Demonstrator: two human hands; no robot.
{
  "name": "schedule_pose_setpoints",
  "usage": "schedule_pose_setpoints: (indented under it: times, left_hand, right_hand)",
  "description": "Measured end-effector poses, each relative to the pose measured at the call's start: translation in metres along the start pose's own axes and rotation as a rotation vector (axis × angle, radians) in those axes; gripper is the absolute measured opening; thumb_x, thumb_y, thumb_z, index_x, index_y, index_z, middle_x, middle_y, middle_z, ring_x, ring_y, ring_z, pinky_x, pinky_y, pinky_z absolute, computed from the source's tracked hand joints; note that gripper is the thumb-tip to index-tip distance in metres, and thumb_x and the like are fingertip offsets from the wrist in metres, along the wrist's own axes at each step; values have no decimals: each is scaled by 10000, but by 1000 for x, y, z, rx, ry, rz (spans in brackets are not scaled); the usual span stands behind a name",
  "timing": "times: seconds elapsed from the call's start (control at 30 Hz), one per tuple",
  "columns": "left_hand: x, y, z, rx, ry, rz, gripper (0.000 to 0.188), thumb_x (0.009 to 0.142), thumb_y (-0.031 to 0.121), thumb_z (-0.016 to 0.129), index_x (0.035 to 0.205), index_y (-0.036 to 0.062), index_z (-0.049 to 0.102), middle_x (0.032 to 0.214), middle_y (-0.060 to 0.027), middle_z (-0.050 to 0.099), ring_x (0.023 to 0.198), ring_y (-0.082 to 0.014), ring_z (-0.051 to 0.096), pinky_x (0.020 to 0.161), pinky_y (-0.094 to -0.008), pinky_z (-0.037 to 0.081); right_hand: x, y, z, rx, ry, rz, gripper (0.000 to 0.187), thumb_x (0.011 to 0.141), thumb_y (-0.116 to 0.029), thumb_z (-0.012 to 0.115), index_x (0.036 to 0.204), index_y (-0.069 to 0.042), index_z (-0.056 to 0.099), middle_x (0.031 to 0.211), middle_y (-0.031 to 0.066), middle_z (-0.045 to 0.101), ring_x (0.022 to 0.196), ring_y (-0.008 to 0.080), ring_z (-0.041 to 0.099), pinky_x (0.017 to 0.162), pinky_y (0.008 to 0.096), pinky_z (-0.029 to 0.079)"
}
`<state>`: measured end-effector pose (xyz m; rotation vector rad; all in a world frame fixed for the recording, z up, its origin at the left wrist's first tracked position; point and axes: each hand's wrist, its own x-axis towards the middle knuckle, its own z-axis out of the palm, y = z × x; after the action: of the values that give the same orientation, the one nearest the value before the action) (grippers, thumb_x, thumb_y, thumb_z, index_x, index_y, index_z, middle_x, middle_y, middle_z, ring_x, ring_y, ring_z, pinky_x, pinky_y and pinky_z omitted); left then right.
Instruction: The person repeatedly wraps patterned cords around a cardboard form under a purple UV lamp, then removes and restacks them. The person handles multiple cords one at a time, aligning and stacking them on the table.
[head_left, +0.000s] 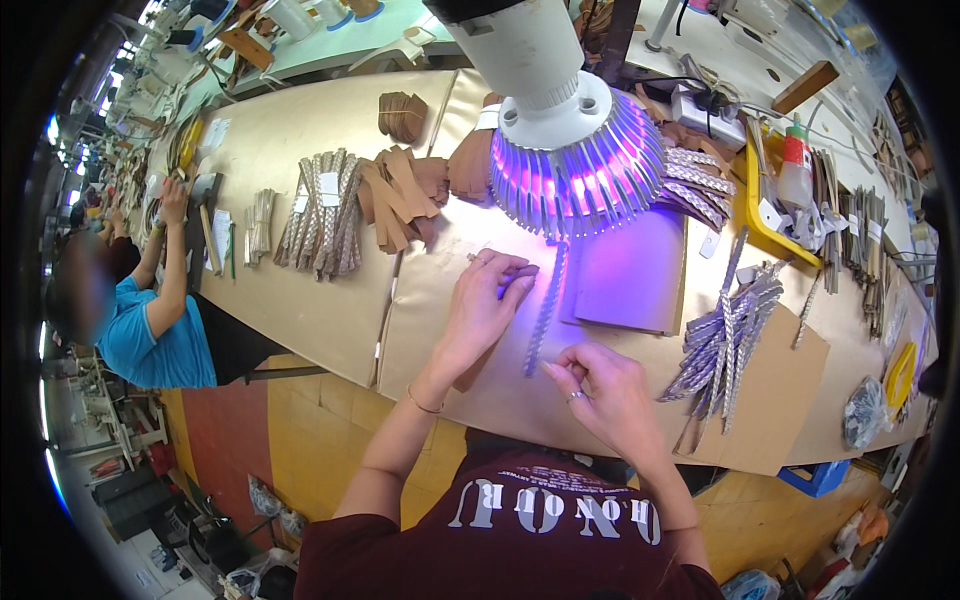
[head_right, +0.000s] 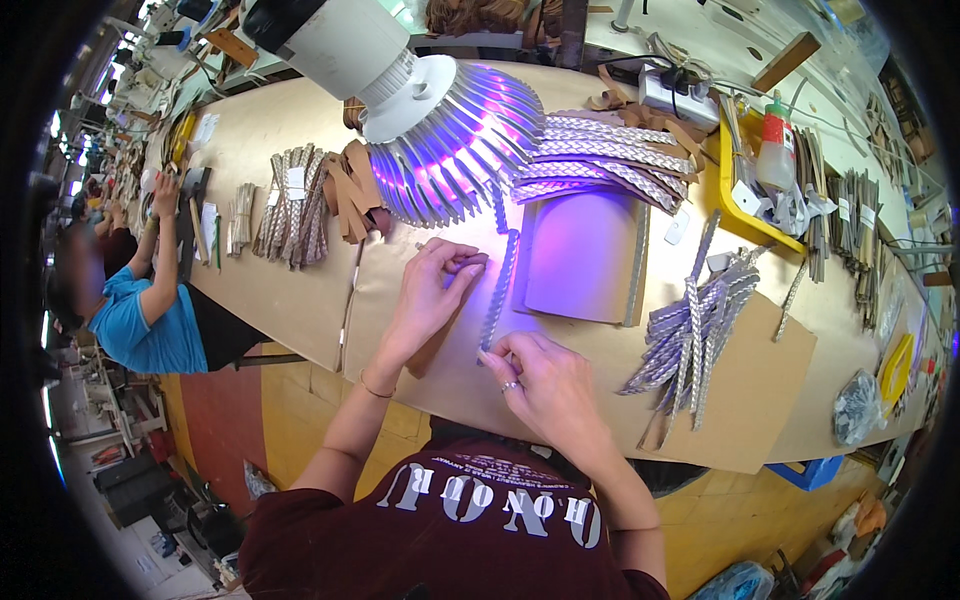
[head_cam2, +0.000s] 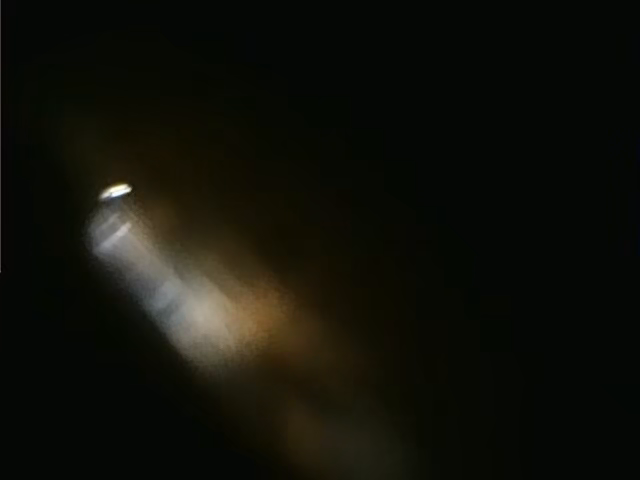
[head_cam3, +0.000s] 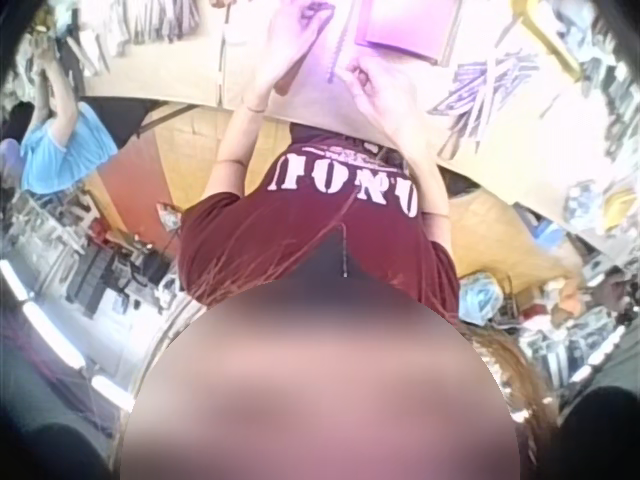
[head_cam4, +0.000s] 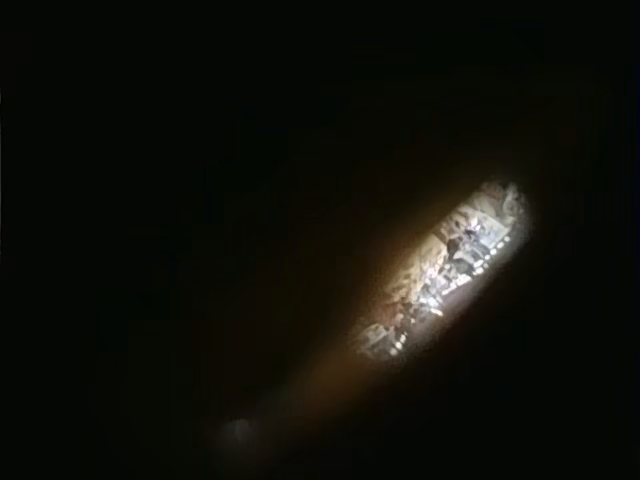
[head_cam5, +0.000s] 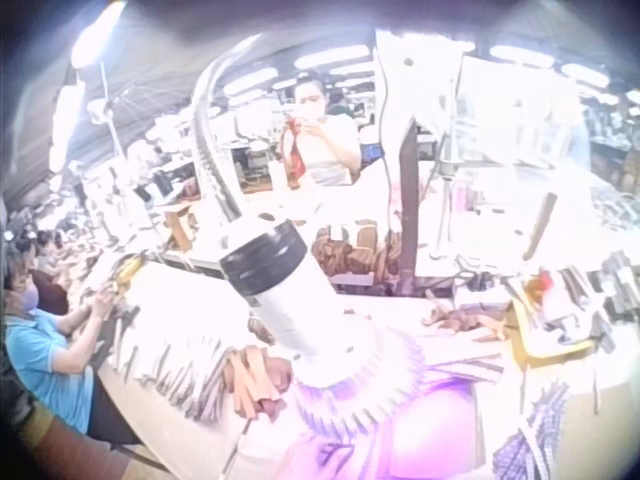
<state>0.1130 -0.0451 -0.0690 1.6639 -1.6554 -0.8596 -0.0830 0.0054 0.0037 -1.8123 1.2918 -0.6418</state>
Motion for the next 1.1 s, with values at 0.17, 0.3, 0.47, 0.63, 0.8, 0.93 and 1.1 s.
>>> schedule_pose_setpoints:
  times: [0.17, 0.3, 0.47, 0.63, 0.8, 0.93, 1.1]
  left_hand:
    - [-5, -4, -1, -95, 74, 90, 149, 827, 7, 684, 973, 28, 691, 980, -115, 636, 851, -234, 653, 768, -329, 524]
    - [-17, -18, -3, -76, 98, 145, 178, 781, -48, 690, 939, 33, 697, 1003, -103, 655, 947, -248, 653, 846, -334, 514]
    - [-33, -30, -9, -56, 82, 232, 152, 792, -42, 676, 919, 43, 684, 1092, -100, 666, 977, -276, 647, 877, -356, 510]
    - [-48, -38, -23, -120, -18, 249, 119, 818, -43, 667, 905, 37, 651, 1146, -136, 671, 1055, -282, 645, 922, -363, 505]
    - [-78, -16, -77, -975, -15, 153, 184, 872, -72, 618, 996, 40, 540, 1027, -186, 686, 1002, -240, 680, 830, -369, 544]
    - [-95, 34, -123, -1341, 27, 460, 317, 859, -108, 622, 1122, 28, 509, 934, -155, 691, 830, -207, 705, 661, -317, 554]
    - [-71, 81, -87, -855, 102, -26, 498, 847, -95, 665, 1291, -12, 455, 935, -136, 689, 763, -144, 691, 551, -235, 539]
  right_hand:
    - [9, 10, 16, -65, -85, 129, 189, 927, -232, 637, 978, -57, 588, 812, 132, 652, 696, 335, 648, 610, 440, 490]
    - [20, 19, 33, -25, 30, 108, 276, 902, -175, 667, 1119, -29, 578, 695, 160, 595, 630, 320, 602, 588, 426, 457]
    - [31, 23, 48, -32, -50, 68, 457, 896, -103, 621, 1319, -50, 457, 703, 181, 603, 686, 386, 619, 635, 473, 462]
    - [44, 29, 54, -31, -227, 77, 562, 847, -36, 564, 1381, -79, 397, 768, 214, 630, 730, 422, 618, 729, 511, 461]
    - [46, 30, 54, -90, -227, 48, 594, 828, -37, 554, 1396, -88, 387, 784, 225, 633, 791, 432, 614, 760, 525, 452]
    - [50, 20, 47, -128, -322, 132, 532, 847, -61, 575, 1363, -64, 445, 862, 183, 664, 856, 399, 636, 780, 490, 481]
    - [35, 3, 19, 388, -241, 33, 347, 944, -190, 607, 1255, -41, 570, 930, 89, 674, 809, 256, 639, 755, 369, 501]
